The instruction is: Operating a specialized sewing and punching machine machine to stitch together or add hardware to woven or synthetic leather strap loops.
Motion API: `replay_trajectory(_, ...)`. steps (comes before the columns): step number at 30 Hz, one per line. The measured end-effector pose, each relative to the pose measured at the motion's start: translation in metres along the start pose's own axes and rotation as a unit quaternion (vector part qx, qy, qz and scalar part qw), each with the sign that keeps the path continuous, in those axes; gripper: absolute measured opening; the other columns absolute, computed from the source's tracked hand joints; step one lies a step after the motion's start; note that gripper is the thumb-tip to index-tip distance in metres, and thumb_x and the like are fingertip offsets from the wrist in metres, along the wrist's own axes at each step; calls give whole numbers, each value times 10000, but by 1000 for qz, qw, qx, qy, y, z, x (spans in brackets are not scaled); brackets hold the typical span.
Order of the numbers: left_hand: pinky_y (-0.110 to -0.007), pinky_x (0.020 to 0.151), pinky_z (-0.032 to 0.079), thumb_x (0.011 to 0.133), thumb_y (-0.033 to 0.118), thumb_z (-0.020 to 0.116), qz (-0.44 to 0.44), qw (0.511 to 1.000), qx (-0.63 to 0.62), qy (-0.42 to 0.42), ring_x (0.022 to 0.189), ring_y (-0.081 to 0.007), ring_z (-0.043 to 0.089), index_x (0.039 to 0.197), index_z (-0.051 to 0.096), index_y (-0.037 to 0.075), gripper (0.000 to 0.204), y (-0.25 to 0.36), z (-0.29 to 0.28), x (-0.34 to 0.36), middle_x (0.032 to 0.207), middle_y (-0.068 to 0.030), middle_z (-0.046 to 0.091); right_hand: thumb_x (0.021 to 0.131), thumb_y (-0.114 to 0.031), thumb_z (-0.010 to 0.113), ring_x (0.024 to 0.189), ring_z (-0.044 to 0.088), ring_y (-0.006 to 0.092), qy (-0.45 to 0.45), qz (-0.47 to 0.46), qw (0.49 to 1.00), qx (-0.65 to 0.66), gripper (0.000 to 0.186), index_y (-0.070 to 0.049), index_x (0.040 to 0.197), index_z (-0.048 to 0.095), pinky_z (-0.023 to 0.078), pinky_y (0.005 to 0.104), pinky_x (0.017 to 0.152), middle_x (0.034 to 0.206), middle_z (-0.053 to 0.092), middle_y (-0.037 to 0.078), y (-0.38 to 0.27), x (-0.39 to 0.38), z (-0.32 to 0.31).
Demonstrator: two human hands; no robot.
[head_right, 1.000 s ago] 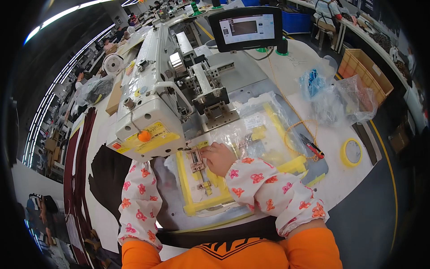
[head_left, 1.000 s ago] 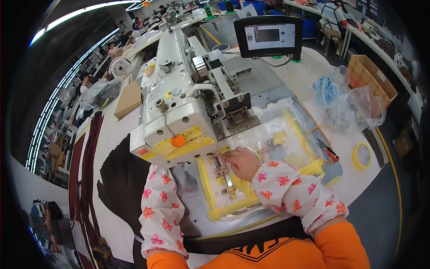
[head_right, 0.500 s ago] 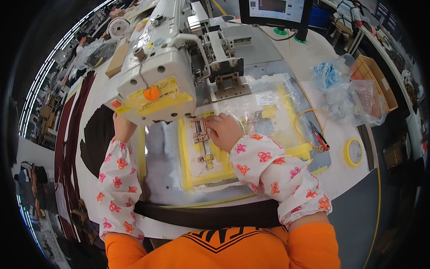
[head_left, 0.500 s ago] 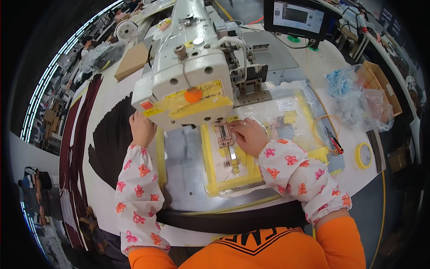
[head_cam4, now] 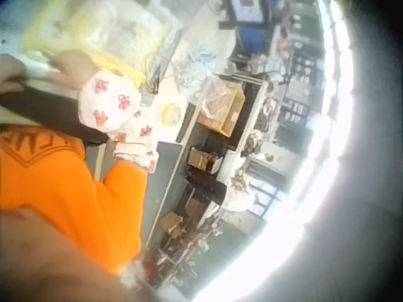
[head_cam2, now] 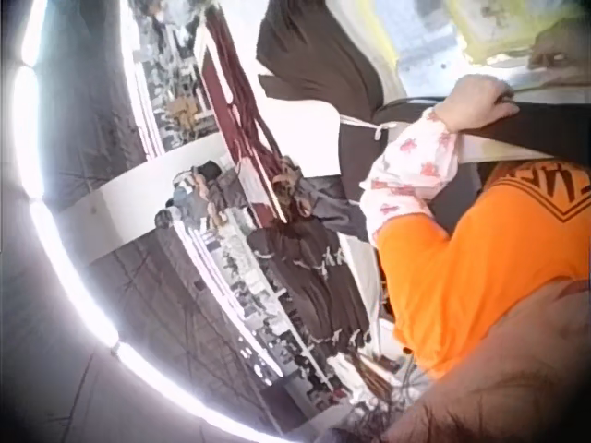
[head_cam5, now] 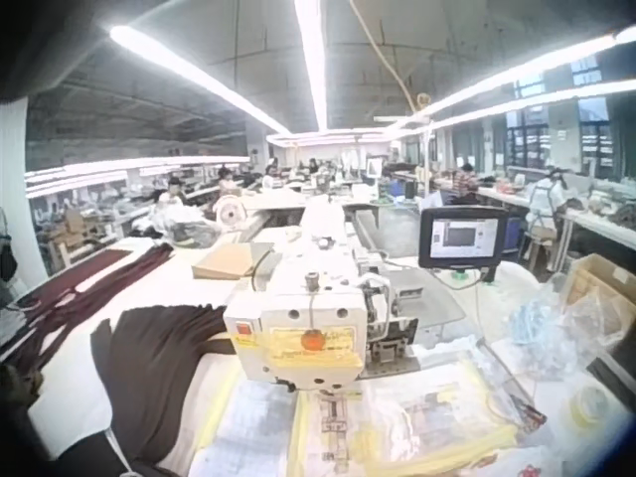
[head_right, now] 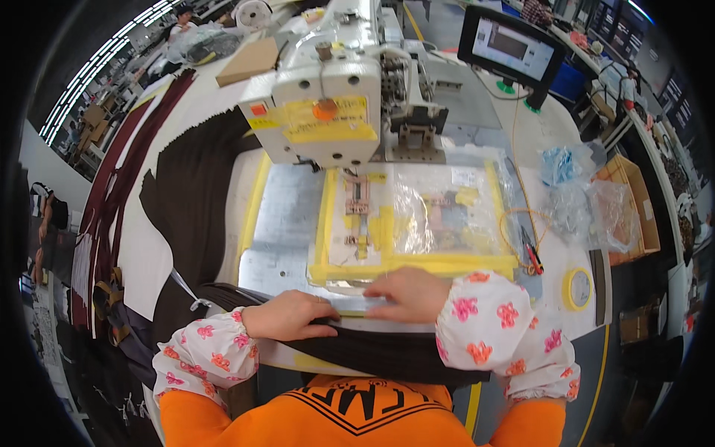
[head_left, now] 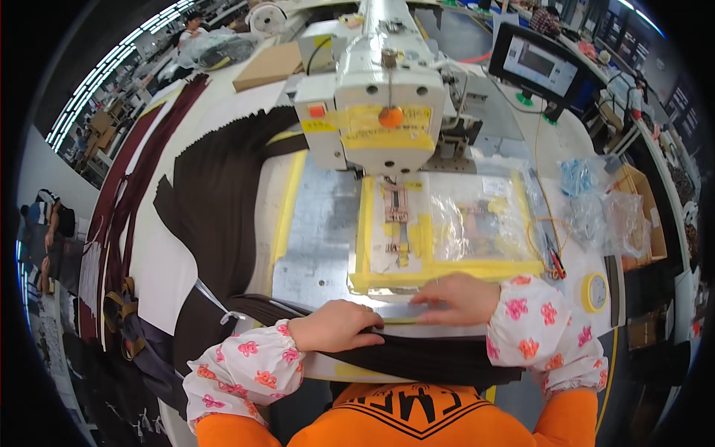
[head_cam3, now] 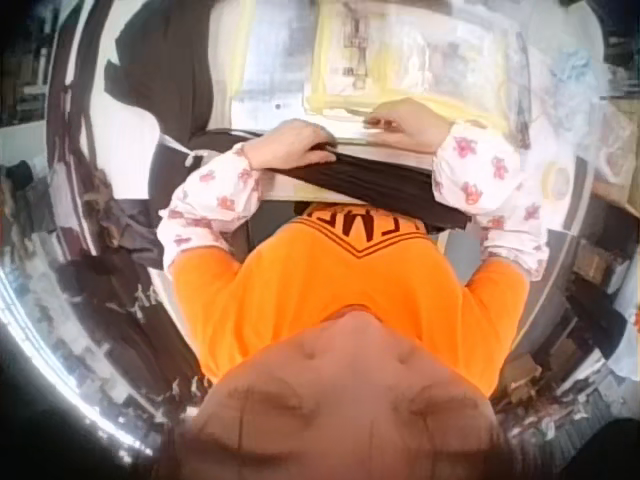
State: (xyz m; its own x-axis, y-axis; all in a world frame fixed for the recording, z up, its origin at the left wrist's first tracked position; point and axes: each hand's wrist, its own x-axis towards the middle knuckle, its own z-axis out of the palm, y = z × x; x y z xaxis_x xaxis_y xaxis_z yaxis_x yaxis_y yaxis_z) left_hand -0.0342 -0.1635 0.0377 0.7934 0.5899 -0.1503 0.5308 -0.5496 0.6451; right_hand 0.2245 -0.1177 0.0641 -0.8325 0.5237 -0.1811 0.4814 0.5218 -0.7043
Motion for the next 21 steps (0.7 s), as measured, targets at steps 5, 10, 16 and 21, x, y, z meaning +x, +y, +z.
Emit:
replay_trajectory(5, -410, 644, 466, 872, 380, 543, -20, 997, -22, -69, 726, -339, 600, 882, 648, 56, 340, -4, -6, 10, 765, -156, 625, 846, -386, 573, 933, 588, 350, -86, 42, 994, -46, 505, -45, 1210, 494, 461, 422, 808, 988, 613, 202, -3, -31, 30)
replay_trajectory(10, -418, 575, 445, 868, 346, 567, -72, 995, 56, 34, 632, -366, 566, 786, 627, 32, 330, 3, -17, 11, 684, -164, 607, 836, -313, 603, 847, 602, 359, -37, 110, 988, -98, 469, -49, 1207, 491, 469, 446, 724, 979, 602, 193, 2, -29, 20)
replay_trajectory(16, -304, 447, 379, 833, 179, 631, -121, 920, -94, 360, 439, -164, 500, 690, 612, -13, 240, 7, -80, -6, 516, -100, 545, 741, -198, 650, 813, 538, 289, 295, 31, 895, -332, 384, -48, 1075, 532, 409, 398, 712, 866, 531, 120, 6, -3, -19)
replay_trajectory(21, -304, 591, 443, 803, 91, 626, -34, 829, 233, 507, 612, -202, 559, 847, 632, 15, 88, 11, -86, -1, 658, -66, 582, 764, -222, 601, 819, 554, 288, 392, 128, 801, -434, 184, -55, 839, 587, 415, 399, 707, 828, 572, 119, 29, 36, -52)
